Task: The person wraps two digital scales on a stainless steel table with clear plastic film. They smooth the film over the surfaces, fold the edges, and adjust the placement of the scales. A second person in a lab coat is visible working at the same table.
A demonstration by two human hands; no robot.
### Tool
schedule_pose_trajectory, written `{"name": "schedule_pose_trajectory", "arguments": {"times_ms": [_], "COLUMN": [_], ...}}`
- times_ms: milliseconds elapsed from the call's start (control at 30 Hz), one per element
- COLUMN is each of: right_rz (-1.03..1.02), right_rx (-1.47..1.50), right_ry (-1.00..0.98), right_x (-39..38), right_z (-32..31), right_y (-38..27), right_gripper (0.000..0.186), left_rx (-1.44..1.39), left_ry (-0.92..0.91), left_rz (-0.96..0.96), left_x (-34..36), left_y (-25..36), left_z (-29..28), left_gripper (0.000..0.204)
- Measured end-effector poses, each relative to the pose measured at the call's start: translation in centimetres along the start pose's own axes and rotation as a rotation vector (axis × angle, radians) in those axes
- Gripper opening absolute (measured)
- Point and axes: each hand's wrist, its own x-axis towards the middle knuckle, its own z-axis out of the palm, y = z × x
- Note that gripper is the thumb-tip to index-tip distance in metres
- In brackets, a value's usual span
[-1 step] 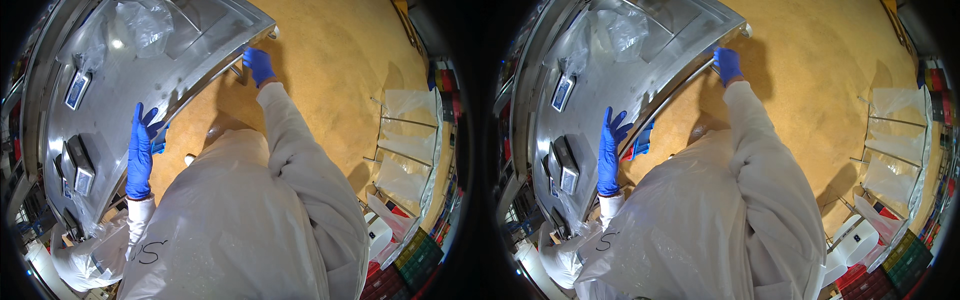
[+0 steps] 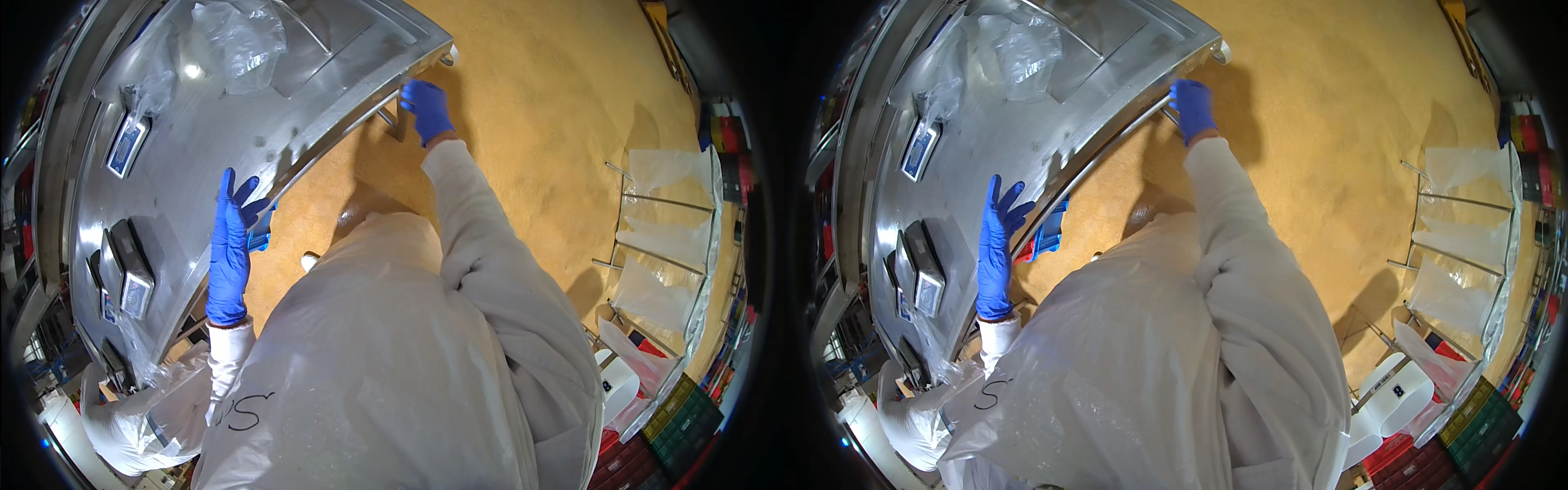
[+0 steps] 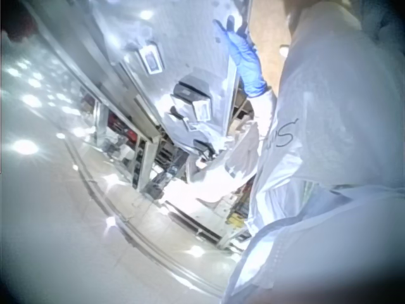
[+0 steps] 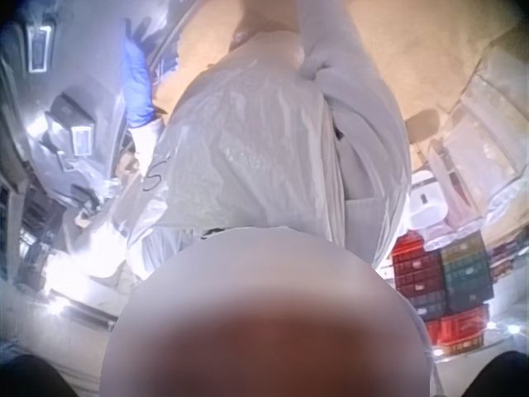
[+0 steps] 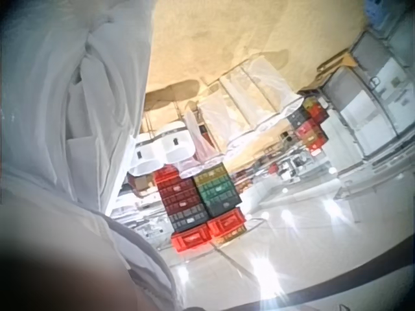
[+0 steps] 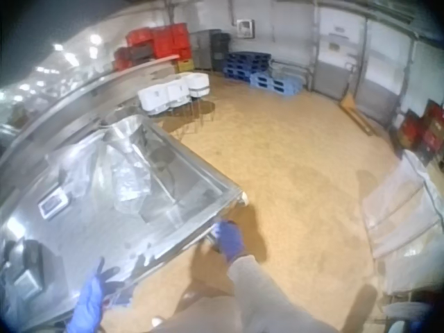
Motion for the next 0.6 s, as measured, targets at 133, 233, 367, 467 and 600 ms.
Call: {"name": "schedule_pose_trajectory", "arguments": {"times_ms": [133, 233, 367, 467, 600], "right_rz": [-0.571, -0.652, -0.789, -0.722, -0.4], "right_rx": [-0.503, -0.999, -1.699, -1.625, -1.67], "right_ry": [0.021, -0.072, -0.25, -0.295, -0.889], "right_x": [1.6, 0.2, 0.2, -2.3, -11.3], "right_z": [-3.4, 0.5, 6.2, 13.5, 24.0], "right_y": [-1.7, -6.8, -14.8, -20.1, -25.8], "right_gripper": [0.018, 0.021, 0.024, 0.022, 0.016], "left_rx": [0.0, 0.026, -0.04, -0.026, -0.066], "left_ry": [0.012, 0.056, 0.034, 0.023, 0.119], "left_rz": [0.022, 0.033, 0.112, 0.123, 0.191], "left_x": [0.3, -0.7, -0.1, 0.2, 1.2], "left_y": [-1.3, -2.1, -1.2, 0.1, 1.4], "left_z": [-1.2, -2.6, -3.4, -4.7, -7.6], "left_gripper": [0.079, 0.07, 0.058, 0.056, 0.05]}}
